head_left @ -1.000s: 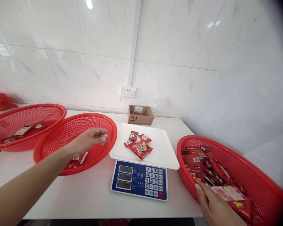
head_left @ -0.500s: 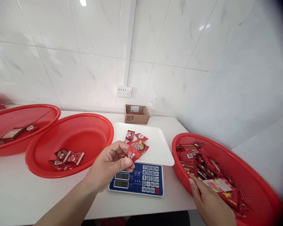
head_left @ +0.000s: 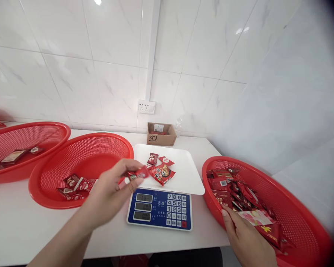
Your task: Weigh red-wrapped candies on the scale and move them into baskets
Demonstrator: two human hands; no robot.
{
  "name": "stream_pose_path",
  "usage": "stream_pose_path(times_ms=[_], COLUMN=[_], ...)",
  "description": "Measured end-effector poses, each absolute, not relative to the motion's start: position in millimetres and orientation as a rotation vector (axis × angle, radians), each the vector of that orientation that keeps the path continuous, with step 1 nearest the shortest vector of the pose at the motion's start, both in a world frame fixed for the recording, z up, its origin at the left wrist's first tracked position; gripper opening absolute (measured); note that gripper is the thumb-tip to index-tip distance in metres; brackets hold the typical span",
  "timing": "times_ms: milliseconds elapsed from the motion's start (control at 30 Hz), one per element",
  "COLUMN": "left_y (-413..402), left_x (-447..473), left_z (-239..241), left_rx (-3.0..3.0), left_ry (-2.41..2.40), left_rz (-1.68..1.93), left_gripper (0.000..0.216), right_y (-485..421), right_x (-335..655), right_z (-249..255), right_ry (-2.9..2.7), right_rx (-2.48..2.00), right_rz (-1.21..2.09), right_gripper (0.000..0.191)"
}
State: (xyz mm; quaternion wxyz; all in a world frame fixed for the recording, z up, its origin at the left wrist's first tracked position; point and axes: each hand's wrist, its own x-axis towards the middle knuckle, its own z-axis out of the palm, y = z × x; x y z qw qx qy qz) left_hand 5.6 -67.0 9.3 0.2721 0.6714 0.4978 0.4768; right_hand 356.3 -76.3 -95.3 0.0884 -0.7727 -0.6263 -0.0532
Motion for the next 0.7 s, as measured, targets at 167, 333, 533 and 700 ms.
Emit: stream_pose_path(times_ms=[167,333,533,700], left_y=[-40.8,-40.4,-39.1,-61.0], left_x=[-63.9,-90.5,-61.8,-10.3], left_z=[-12.8,-31.9,-24.0,4.4], left_rx=[1.942,1.856,1.651,1.414], left_ry=[2.122,2.227,1.912,1.191], left_rz=[0.709,0.491,0.887,1.232], left_gripper=[0.026,0.027,0.026,0.029], right_y=[-75.7,-75.2,-75.9,-68.4], right_x=[355.9,354.3,361.7,371.1], right_z=[-95.2,-93.8,-100.8,-108.1], right_ry=[-1.893,-1.9,-1.906,-1.898], right_rx=[-2.261,-2.248,-2.182,-1.923], right_rz=[-0.231,-0.24,-0.192,-0.211], right_gripper=[0.049,0.048,0.048,0.042])
